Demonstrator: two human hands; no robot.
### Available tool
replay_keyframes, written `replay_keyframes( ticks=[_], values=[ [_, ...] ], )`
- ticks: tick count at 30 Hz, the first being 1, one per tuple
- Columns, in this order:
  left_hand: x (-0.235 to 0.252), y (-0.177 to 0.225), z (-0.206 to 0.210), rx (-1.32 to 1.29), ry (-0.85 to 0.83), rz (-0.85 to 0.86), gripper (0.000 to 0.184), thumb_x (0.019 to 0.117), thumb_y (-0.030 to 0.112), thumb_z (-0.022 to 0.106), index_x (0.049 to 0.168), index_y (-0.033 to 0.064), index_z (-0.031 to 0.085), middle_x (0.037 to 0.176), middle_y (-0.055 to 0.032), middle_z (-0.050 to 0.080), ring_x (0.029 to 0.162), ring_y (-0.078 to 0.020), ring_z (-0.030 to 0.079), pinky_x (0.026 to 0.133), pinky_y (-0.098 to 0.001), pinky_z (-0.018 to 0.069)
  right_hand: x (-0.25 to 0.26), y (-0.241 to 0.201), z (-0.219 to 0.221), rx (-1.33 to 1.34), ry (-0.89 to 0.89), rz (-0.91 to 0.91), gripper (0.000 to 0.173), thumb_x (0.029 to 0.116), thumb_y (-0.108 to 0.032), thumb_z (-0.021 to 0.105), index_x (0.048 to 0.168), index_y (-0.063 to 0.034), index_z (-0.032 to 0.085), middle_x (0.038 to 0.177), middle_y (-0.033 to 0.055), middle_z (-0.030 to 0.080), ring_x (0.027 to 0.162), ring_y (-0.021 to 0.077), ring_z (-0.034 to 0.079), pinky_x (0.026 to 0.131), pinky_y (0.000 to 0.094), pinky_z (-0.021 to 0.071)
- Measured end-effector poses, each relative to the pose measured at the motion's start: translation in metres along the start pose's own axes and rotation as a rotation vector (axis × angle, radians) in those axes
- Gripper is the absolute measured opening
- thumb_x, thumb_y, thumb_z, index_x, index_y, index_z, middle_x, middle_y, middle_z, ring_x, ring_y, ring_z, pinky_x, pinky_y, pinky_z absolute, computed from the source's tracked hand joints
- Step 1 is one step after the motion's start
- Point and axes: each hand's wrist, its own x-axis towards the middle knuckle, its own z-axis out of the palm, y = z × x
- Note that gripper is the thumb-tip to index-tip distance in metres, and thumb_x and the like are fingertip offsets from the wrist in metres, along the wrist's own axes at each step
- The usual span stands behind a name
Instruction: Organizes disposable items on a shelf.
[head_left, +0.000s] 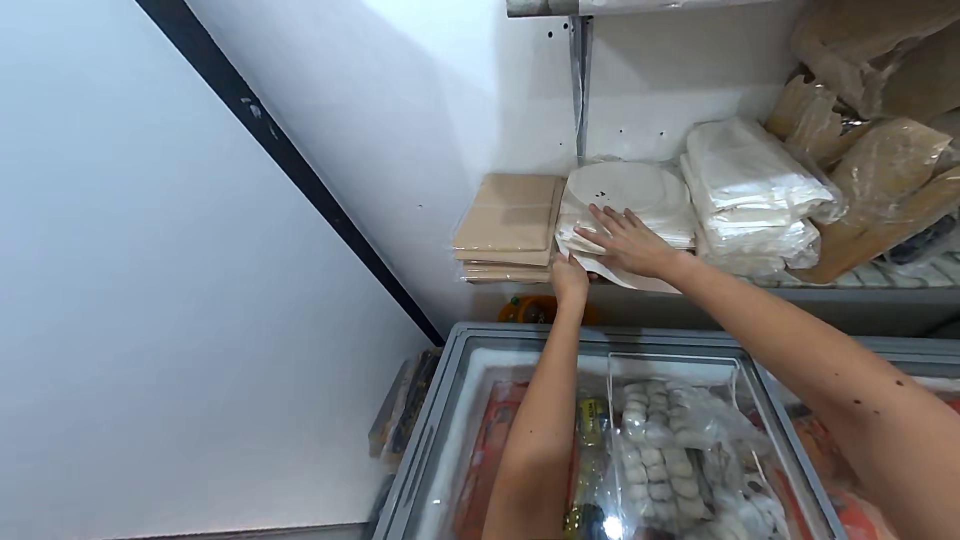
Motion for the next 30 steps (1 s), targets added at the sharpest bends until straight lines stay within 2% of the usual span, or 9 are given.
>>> replay_keyframes(
  ticks=[3,7,13,15,18,21,25,28,30],
  values=[
    [0.001,-0.001,0.002,-0.032,-0.001,0.017,0.041,0.1134,0.02,0.033,0.142,-0.0062,0.046,0.117,-0.0261,0.065,0.09,-0.029,0.072,0.08,-0.0421,0.0598,-0.006,0.015,-0.002,0.004,0.045,0.066,0.063,0.1044,-0.047,0.051,0.16,-0.0214,0.037,0.166,0.0203,0.03,0.152,0.0445,0.028,0.119,0.0695,0.0206],
    [-0.001,-0.001,0.003,-0.083,0.015,0.029,0.041,0.1125,0.022,0.038,0.142,-0.004,0.047,0.108,-0.0221,0.068,0.082,-0.024,0.071,0.075,-0.0383,0.0594,-0.001,0.014,-0.017,-0.043,-0.042,0.222,0.102,0.0839,-0.045,0.081,0.165,-0.0223,0.024,0.171,0.0187,0.011,0.155,0.0482,0.011,0.117,0.0757,0.0099],
    [-0.006,-0.005,0.003,-0.121,0.01,0.058,0.038,0.1114,0.026,0.044,0.131,-0.0052,0.055,0.093,-0.0155,0.07,0.07,-0.0156,0.07,0.068,-0.031,0.0592,0.024,-0.011,-0.016,-0.081,-0.096,0.309,0.123,0.0696,-0.03,0.092,0.166,-0.0255,0.016,0.17,0.0237,0.008,0.152,0.0553,0.015,0.115,0.0781,0.0108],
    [-0.011,-0.004,-0.006,0.017,-0.021,0.074,0.035,0.1105,0.023,0.045,0.127,-0.005,0.057,0.089,-0.0123,0.071,0.067,-0.0135,0.069,0.066,-0.0295,0.058,0.031,-0.013,-0.018,-0.087,-0.085,0.314,0.118,0.0728,-0.022,0.089,0.166,-0.0233,0.017,0.17,0.0236,0.012,0.151,0.0553,0.019,0.115,0.0766,0.0147],
    [-0.022,0.004,-0.027,0.376,-0.142,0.082,0.047,0.1106,0.036,0.042,0.11,-0.0012,0.07,0.092,-0.01,0.075,0.08,-0.0186,0.072,0.082,-0.0402,0.0574,0.031,-0.004,-0.028,0.004,-0.019,0.365,0.094,0.0819,-0.014,0.082,0.161,-0.0101,0.031,0.162,0.0262,0.033,0.146,0.0536,0.032,0.114,0.0725,0.0266],
    [-0.039,0.02,-0.033,0.48,-0.183,0.137,0.053,0.1107,0.042,0.04,0.101,0.0012,0.073,0.088,-0.0091,0.074,0.08,-0.0207,0.071,0.083,-0.0443,0.0556,0.032,0.006,-0.049,0.029,0.007,0.391,0.077,0.0866,-0.014,0.078,0.155,-0.0056,0.042,0.152,0.0258,0.048,0.134,0.0523,0.049,0.097,0.0699,0.0442],
    [-0.024,0.021,-0.014,0.099,-0.177,0.177,0.038,0.1116,0.026,0.044,0.123,-0.0036,0.065,0.102,-0.0143,0.074,0.084,-0.0182,0.073,0.081,-0.0354,0.0584,0.033,0.012,-0.064,0.031,-0.018,0.426,0.074,0.0888,-0.017,0.077,0.155,-0.0106,0.043,0.144,0.0215,0.055,0.119,0.0502,0.059,0.084,0.068,0.0484],
    [0.0,0.015,0.005,-0.312,-0.264,0.039,0.046,0.1107,0.019,0.046,0.15,-0.0045,0.04,0.132,-0.0234,0.062,0.105,-0.0243,0.07,0.091,-0.0359,0.0574,0.03,0.023,-0.064,0.087,0.012,0.436,0.073,0.0898,-0.022,0.078,0.154,-0.0126,0.044,0.139,0.0233,0.059,0.121,0.0491,0.059,0.09,0.0689,0.0464],
    [0.011,0.009,0.014,-0.494,-0.286,-0.029,0.052,0.1101,0.017,0.047,0.155,-0.0034,0.03,0.14,-0.0248,0.056,0.113,-0.0252,0.067,0.095,-0.0343,0.0555,0.025,0.031,-0.066,0.128,0.039,0.466,0.078,0.0878,-0.03,0.082,0.153,-0.0095,0.045,0.138,0.025,0.06,0.124,0.0488,0.058,0.096,0.0699,0.0431]
  ],
)
